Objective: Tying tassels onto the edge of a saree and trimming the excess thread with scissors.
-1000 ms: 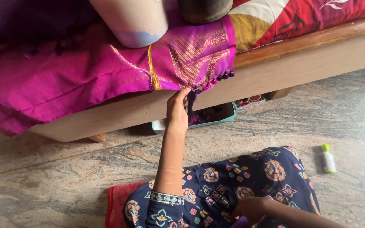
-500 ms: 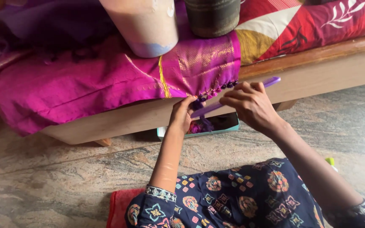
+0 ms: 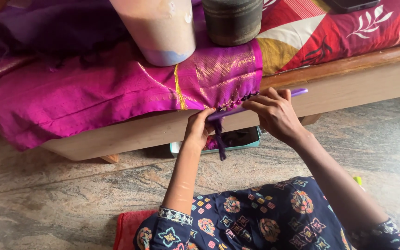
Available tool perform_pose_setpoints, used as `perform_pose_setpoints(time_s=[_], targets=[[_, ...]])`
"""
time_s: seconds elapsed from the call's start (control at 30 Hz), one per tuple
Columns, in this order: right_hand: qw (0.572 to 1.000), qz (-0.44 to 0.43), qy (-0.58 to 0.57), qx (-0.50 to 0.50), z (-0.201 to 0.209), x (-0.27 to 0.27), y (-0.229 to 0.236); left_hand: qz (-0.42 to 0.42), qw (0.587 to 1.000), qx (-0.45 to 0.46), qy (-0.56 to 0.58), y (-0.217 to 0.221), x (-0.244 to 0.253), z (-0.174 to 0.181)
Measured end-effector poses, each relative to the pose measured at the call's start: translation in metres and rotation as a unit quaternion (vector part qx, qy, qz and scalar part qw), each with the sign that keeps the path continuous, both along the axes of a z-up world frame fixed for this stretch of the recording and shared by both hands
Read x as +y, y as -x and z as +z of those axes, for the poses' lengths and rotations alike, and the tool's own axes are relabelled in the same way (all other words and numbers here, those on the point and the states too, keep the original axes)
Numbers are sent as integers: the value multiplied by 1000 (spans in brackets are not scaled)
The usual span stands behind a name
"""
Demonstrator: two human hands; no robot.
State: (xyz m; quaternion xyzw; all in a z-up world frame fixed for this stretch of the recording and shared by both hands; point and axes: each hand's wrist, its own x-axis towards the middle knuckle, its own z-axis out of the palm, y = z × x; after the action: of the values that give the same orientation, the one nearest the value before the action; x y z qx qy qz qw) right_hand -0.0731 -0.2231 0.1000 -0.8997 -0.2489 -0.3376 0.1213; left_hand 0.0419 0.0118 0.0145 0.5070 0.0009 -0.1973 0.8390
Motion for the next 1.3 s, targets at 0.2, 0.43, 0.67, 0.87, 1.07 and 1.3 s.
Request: perform_pose_setpoints(time_s=[0.2, 0.43, 0.67, 0.87, 1.07, 1.3], targets=[[998, -25, -11, 64, -25, -8, 5, 14, 1000, -5, -22, 9, 1, 12], [831, 69, -348, 428, -54, -35, 7, 8, 998, -60, -1, 19, 1, 19], [764, 1, -348, 544, -10, -1, -13, 19, 948, -253, -191, 24, 11, 37], [632, 161, -483, 583, -76, -38, -46, -36, 944, -294, -148, 5, 18, 22], [733, 98, -337, 583, -21, -15, -29, -37, 948, -287, -135, -2, 17, 3], [667, 23, -462, 584, -22, -15, -29, -30, 945, -298, -128, 4, 16, 18]])
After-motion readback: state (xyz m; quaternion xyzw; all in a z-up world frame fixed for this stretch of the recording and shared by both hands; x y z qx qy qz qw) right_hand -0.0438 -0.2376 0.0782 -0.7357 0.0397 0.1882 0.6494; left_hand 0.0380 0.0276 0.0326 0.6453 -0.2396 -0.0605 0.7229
